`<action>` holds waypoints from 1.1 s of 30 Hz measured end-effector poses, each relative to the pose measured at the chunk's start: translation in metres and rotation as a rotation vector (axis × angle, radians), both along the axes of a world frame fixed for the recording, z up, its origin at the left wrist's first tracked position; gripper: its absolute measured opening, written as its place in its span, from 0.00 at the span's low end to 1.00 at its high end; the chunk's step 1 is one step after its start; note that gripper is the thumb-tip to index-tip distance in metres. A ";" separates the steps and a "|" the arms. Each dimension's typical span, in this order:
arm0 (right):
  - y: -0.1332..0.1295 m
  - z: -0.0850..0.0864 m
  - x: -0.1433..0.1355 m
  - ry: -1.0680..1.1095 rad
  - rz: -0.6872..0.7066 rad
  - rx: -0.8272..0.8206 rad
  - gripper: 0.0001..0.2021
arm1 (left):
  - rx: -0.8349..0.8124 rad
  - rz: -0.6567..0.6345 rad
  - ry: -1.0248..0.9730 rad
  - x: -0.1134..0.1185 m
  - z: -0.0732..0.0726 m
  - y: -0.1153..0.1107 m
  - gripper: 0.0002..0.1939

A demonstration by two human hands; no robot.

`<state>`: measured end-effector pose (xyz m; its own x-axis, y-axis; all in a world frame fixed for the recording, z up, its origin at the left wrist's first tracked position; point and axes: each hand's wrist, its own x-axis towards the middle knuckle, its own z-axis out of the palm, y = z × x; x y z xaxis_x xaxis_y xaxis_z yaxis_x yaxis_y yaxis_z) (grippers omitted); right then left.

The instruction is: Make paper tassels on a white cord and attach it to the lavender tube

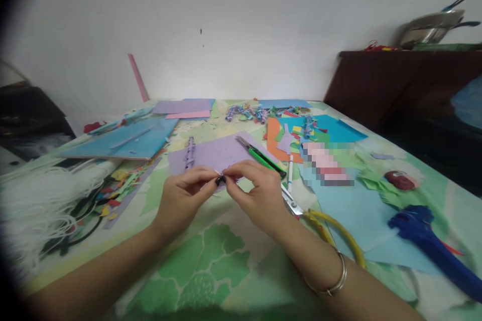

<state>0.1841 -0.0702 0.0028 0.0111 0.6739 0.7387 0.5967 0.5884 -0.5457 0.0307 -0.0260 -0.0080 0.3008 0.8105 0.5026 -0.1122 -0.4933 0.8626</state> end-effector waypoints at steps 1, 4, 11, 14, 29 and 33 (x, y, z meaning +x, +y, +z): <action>0.000 0.000 0.000 0.010 0.001 -0.014 0.06 | 0.022 0.017 0.007 0.000 -0.001 0.000 0.05; 0.000 -0.001 -0.001 0.051 0.001 -0.052 0.06 | 0.075 0.051 0.031 0.000 -0.003 0.000 0.06; 0.001 -0.002 -0.001 0.137 0.013 -0.125 0.05 | 0.172 0.102 0.046 0.000 -0.005 -0.001 0.06; 0.001 -0.002 -0.002 0.166 0.024 -0.146 0.05 | 0.243 0.127 0.045 0.001 -0.005 -0.002 0.06; -0.001 -0.005 -0.005 0.163 0.022 -0.129 0.08 | 0.296 0.150 0.087 0.002 -0.005 -0.004 0.05; -0.002 -0.004 -0.007 0.083 -0.048 -0.029 0.07 | 0.301 0.147 0.067 0.003 -0.005 -0.003 0.05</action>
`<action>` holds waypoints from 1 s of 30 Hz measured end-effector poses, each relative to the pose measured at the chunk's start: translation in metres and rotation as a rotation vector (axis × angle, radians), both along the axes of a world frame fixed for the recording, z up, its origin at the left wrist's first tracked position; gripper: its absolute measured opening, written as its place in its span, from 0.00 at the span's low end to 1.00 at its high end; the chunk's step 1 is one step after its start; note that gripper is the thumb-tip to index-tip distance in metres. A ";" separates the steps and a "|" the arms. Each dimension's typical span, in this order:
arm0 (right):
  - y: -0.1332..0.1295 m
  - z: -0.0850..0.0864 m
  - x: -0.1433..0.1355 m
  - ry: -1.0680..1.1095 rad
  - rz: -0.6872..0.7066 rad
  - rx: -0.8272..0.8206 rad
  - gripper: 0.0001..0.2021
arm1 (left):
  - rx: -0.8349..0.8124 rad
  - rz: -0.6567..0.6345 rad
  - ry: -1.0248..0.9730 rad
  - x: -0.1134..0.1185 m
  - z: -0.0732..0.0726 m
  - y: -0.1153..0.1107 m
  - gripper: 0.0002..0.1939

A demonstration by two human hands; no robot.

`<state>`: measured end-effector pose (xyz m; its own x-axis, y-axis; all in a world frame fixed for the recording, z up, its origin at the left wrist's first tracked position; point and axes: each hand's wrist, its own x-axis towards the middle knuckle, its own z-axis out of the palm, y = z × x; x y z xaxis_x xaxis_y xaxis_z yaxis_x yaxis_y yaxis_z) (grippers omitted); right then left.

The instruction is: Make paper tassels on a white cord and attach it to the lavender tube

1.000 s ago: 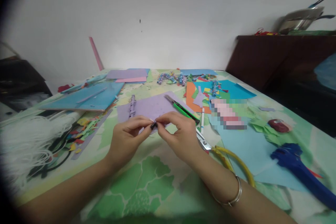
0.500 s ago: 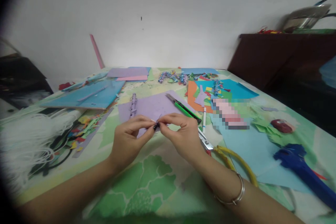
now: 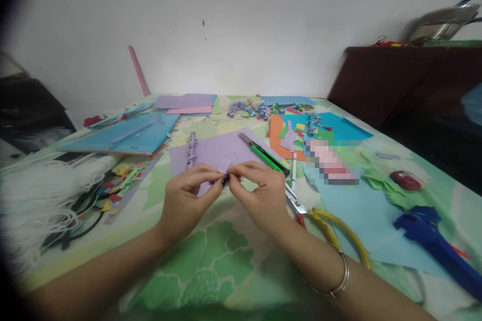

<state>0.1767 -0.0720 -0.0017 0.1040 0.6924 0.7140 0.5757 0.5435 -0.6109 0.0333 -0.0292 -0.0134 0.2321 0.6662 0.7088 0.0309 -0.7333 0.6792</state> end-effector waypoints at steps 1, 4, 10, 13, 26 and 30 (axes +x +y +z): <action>0.000 0.000 -0.001 -0.015 -0.020 0.036 0.06 | 0.010 0.004 -0.005 0.000 0.000 0.000 0.05; 0.000 -0.002 -0.002 -0.073 -0.060 0.124 0.06 | 0.048 0.029 -0.007 0.000 0.000 0.000 0.05; 0.001 -0.004 -0.001 -0.163 -0.106 0.193 0.06 | 0.167 0.094 0.041 -0.001 0.000 0.001 0.05; 0.002 -0.005 -0.001 -0.182 -0.122 0.189 0.06 | 0.213 0.111 0.059 -0.001 0.001 0.001 0.05; 0.000 -0.001 -0.003 -0.121 -0.108 0.132 0.07 | 0.182 0.095 0.061 0.000 0.001 -0.002 0.07; 0.000 -0.003 -0.004 -0.150 -0.137 0.178 0.07 | 0.090 0.069 0.036 0.000 0.002 -0.002 0.07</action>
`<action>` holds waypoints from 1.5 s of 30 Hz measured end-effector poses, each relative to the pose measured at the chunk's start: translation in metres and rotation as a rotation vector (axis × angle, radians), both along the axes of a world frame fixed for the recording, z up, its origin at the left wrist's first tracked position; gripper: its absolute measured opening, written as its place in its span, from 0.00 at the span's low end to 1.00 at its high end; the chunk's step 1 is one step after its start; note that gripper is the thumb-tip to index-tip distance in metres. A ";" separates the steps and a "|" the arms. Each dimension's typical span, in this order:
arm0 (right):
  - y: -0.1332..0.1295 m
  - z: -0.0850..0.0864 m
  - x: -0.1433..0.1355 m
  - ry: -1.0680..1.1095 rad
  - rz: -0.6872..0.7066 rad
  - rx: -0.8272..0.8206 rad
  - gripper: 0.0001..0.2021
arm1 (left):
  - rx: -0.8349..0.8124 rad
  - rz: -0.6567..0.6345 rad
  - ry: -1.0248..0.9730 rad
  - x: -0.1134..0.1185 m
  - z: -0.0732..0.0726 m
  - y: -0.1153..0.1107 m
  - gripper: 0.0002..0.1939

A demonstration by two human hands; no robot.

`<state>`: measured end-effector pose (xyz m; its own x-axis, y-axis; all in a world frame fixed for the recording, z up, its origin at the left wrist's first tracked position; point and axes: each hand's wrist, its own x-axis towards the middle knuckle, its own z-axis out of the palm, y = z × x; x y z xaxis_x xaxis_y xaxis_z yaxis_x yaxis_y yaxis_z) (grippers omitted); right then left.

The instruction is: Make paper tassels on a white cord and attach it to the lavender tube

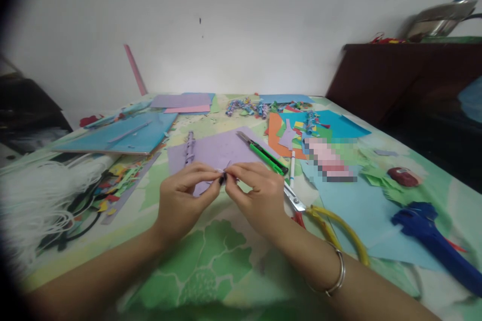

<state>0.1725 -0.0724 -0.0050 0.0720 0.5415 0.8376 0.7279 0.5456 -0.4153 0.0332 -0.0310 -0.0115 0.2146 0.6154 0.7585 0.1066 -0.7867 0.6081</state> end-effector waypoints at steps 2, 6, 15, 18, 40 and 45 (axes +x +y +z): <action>0.000 -0.002 -0.001 -0.048 -0.021 0.037 0.07 | -0.021 -0.004 -0.015 0.000 -0.001 0.001 0.07; 0.002 -0.007 -0.001 -0.163 -0.057 0.089 0.08 | -0.020 0.008 -0.028 0.000 -0.004 0.002 0.07; 0.002 -0.009 -0.001 -0.266 -0.059 0.108 0.07 | -0.305 -0.116 -0.057 -0.002 0.001 0.004 0.05; 0.001 -0.008 -0.001 -0.267 -0.085 0.088 0.07 | -0.415 -0.173 -0.041 -0.003 0.004 0.004 0.04; 0.005 0.003 0.010 -0.066 0.126 -0.337 0.06 | 0.081 -0.196 0.413 -0.023 0.019 0.026 0.06; 0.005 0.007 0.016 0.008 0.182 -0.473 0.06 | 0.084 -0.194 0.409 -0.022 0.018 0.028 0.06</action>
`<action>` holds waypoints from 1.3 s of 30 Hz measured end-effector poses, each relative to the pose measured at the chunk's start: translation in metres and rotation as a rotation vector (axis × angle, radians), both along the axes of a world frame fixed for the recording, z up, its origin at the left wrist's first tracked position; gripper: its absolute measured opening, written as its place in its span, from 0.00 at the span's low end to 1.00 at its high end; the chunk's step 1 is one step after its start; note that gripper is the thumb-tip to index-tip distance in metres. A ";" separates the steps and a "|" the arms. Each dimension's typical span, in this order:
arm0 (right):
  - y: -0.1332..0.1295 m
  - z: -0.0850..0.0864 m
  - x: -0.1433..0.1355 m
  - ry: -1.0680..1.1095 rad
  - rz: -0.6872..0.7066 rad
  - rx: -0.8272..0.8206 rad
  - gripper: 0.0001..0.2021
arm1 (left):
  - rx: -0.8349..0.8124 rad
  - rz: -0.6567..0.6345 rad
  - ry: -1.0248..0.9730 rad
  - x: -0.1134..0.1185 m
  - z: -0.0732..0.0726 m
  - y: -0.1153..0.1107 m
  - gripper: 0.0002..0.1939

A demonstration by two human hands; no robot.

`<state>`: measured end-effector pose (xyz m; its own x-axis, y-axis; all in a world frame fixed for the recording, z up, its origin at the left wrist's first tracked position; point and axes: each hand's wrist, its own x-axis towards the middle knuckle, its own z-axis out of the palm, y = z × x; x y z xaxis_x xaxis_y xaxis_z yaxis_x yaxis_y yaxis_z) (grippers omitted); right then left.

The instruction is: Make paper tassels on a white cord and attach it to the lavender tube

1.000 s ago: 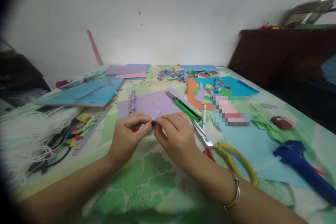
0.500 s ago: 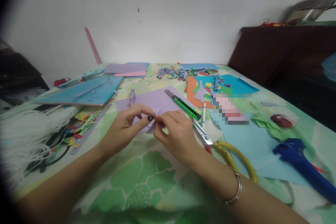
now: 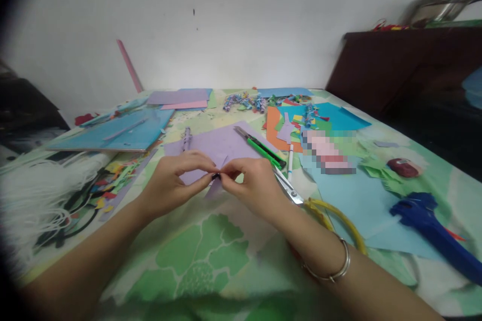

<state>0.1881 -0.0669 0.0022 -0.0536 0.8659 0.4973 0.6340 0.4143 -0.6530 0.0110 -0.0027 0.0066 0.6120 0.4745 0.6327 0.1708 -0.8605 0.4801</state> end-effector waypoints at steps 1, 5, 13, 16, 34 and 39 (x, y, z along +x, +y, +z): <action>0.000 0.001 0.000 -0.002 0.009 -0.011 0.06 | -0.001 0.004 0.009 0.000 0.000 0.000 0.06; 0.000 0.003 0.001 -0.011 0.052 -0.031 0.06 | -0.014 0.002 0.038 -0.001 0.000 0.001 0.05; 0.002 0.002 0.003 0.097 0.097 -0.128 0.04 | -0.107 0.000 0.050 -0.001 0.000 0.001 0.04; 0.005 -0.001 0.003 0.318 0.153 -0.178 0.03 | -0.120 0.034 0.006 0.001 -0.001 -0.001 0.04; 0.006 -0.003 0.000 0.518 0.176 -0.322 0.04 | -0.242 0.138 -0.116 0.007 -0.008 -0.008 0.04; 0.007 -0.003 0.000 0.570 0.209 -0.348 0.03 | -0.088 0.075 -0.145 0.008 -0.010 -0.008 0.03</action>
